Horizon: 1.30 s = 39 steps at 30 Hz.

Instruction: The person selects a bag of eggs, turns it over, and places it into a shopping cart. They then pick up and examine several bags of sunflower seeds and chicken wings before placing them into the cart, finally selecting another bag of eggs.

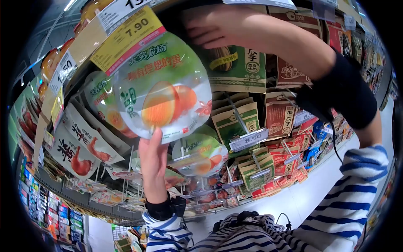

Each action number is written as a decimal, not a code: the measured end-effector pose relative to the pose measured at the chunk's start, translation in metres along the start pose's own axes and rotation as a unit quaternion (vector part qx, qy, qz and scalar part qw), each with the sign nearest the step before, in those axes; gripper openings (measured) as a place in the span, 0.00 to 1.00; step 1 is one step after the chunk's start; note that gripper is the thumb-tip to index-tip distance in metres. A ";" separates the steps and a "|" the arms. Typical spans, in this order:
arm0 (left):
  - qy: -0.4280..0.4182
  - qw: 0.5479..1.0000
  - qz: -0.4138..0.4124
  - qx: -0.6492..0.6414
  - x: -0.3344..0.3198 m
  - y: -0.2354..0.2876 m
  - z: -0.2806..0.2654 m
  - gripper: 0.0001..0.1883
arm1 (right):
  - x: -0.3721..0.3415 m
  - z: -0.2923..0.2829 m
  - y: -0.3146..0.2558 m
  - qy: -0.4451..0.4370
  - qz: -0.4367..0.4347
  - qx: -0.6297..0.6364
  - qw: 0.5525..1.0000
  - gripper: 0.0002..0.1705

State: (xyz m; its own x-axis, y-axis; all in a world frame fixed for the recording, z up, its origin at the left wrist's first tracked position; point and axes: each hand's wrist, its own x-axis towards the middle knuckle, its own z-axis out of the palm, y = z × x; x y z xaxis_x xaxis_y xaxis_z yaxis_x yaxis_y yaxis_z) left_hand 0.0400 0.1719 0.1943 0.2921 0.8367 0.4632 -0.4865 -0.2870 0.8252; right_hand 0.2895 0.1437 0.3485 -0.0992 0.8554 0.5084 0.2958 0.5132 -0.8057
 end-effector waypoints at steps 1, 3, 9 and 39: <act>0.003 1.000 -0.006 0.001 0.002 -0.001 -0.001 0.24 | -0.019 -0.013 0.003 -0.075 -0.060 0.044 0.994 0.27; 0.004 1.000 -0.011 0.006 0.001 -0.001 0.001 0.23 | -0.044 -0.020 -0.001 -0.062 -0.081 -0.017 0.995 0.25; -0.013 1.000 0.011 0.015 -0.004 0.001 -0.001 0.23 | -0.130 -0.023 -0.021 0.065 -0.057 0.071 0.994 0.25; 0.229 0.963 0.049 0.132 -0.200 -0.082 0.053 0.14 | -0.280 0.056 0.187 0.188 0.080 0.362 0.910 0.13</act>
State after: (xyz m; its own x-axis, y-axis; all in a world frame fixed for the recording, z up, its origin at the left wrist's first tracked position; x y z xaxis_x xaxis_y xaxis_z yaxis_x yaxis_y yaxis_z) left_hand 0.0653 0.0036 0.0514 -0.1673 0.9005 0.4014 -0.2502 -0.4326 0.8662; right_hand 0.3192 0.0046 0.0382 0.2616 0.9084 0.3260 -0.4383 0.4128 -0.7984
